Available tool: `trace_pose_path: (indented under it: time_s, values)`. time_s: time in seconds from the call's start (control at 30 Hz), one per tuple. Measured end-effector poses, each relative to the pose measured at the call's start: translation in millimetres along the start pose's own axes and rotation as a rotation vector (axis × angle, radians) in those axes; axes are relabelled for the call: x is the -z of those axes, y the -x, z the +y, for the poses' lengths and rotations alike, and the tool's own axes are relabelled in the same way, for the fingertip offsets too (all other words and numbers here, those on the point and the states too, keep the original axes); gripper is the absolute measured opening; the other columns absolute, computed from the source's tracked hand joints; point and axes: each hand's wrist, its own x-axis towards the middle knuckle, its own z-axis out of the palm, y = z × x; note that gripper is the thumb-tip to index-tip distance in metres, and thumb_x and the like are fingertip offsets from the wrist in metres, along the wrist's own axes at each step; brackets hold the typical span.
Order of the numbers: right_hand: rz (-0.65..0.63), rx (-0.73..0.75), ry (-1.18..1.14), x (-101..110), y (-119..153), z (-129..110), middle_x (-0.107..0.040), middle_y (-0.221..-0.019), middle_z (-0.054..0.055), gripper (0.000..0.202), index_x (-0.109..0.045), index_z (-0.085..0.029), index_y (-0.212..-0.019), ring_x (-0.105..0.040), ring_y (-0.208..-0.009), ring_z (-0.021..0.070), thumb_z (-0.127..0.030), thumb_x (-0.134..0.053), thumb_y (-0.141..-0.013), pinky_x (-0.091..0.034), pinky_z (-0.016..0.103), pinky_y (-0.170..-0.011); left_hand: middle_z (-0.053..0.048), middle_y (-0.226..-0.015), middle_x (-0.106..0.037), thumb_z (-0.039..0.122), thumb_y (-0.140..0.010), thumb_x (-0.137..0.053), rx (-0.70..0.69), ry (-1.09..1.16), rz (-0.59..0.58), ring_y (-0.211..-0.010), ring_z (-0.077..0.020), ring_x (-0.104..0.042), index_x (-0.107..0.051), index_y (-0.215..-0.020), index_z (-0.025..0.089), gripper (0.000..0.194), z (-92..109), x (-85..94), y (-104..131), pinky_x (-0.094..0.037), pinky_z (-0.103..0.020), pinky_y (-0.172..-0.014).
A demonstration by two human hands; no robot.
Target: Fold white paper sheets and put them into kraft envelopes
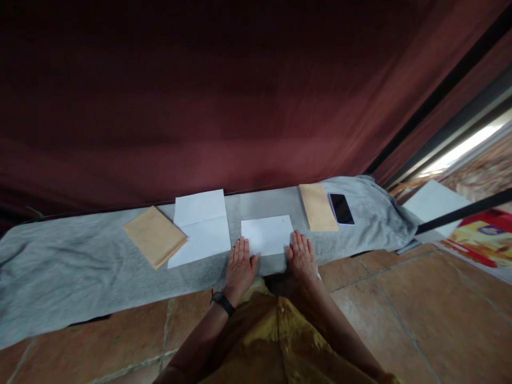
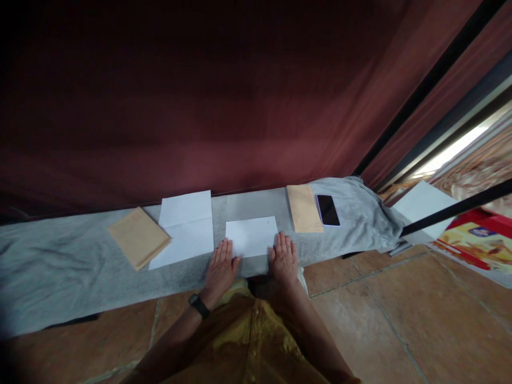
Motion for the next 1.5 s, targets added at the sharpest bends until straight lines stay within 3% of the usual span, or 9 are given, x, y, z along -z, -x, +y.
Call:
trace_pose_path:
  time_s: [0.1,0.2,0.37,0.53,0.67,0.77,1.1,1.5]
  values:
    - [0.012,-0.007,-0.004,0,1,-3,-0.040,-0.156,0.019,0.058,-0.038,-0.009,-0.153,-0.034,-0.146,0.0329,-0.038,-0.030,-0.104,-0.026,0.055,-0.118,-0.020,-0.160,-0.033,0.034,-0.101,-0.033,-0.020,0.006,0.017,-0.152,-0.0290,-0.024,-0.025,-0.156,0.006,0.062,13,3.1,2,-0.028,-0.051,-0.122]
    - [0.012,-0.011,-0.007,1,1,-4,-0.040,-0.156,0.019,0.057,-0.038,-0.009,-0.153,-0.034,-0.147,0.0325,-0.037,-0.031,-0.104,-0.026,0.055,-0.118,-0.015,-0.162,-0.031,0.035,-0.101,-0.035,-0.134,0.035,0.001,-0.152,-0.0266,-0.024,-0.020,-0.158,0.011,0.064,35,1.4,5,-0.027,-0.051,-0.122]
    - [0.014,-0.005,0.010,4,0,-1,-0.042,-0.155,0.019,0.056,-0.037,-0.010,-0.153,-0.034,-0.147,0.0318,-0.036,-0.032,-0.104,-0.027,0.055,-0.118,-0.014,-0.161,-0.034,0.039,-0.097,-0.044,-0.241,0.037,-0.081,-0.151,-0.0261,-0.026,-0.026,-0.157,0.013,0.067,56,-4.7,11,-0.026,-0.050,-0.123]
    - [-0.005,0.016,-0.012,7,-1,-20,-0.037,-0.158,0.020,0.055,-0.037,-0.006,-0.152,-0.031,-0.148,0.0330,-0.031,-0.032,-0.103,-0.025,0.057,-0.119,-0.014,-0.161,-0.034,0.039,-0.096,-0.045,-0.263,0.027,-0.111,-0.152,-0.0255,-0.025,-0.030,-0.155,0.012,0.066,51,-7.2,12,-0.025,-0.047,-0.124]
    - [-0.141,0.232,-0.123,6,5,-53,-0.040,-0.158,0.012,0.053,-0.036,-0.017,-0.154,-0.034,-0.148,0.0259,-0.034,-0.033,-0.104,-0.030,0.049,-0.119,-0.014,-0.161,-0.034,0.023,-0.094,-0.042,-0.257,0.007,-0.126,-0.151,-0.0237,-0.026,-0.027,-0.156,0.012,0.065,48,-13.0,13,-0.024,-0.046,-0.124]
    - [-0.210,0.336,-0.132,5,10,-64,-0.042,-0.157,0.011,0.053,-0.034,-0.017,-0.155,-0.036,-0.147,0.0239,-0.035,-0.032,-0.105,-0.029,0.048,-0.121,-0.012,-0.162,-0.031,0.016,-0.092,-0.041,-0.268,-0.007,-0.134,-0.152,-0.0220,-0.025,-0.025,-0.157,0.013,0.067,45,-13.3,14,-0.023,-0.043,-0.125]
    - [-0.107,0.287,-0.023,5,17,-33,-0.035,-0.160,0.016,0.060,-0.024,-0.012,-0.158,-0.032,-0.149,0.0266,-0.039,-0.036,-0.106,-0.030,0.049,-0.120,-0.018,-0.161,-0.033,0.039,-0.097,-0.046,-0.242,-0.031,-0.117,-0.151,-0.0267,-0.025,-0.025,-0.156,0.007,0.070,24,1.9,24,-0.029,-0.047,-0.123]
    - [-0.064,0.174,0.052,9,24,-13,-0.031,-0.161,0.018,0.062,-0.019,-0.011,-0.159,-0.030,-0.149,0.0283,-0.039,-0.035,-0.106,-0.031,0.050,-0.119,-0.021,-0.160,-0.032,0.048,-0.100,-0.040,-0.115,-0.100,-0.072,-0.152,-0.0297,-0.024,-0.026,-0.155,0.004,0.072,7,10.1,39,-0.026,-0.051,-0.123]
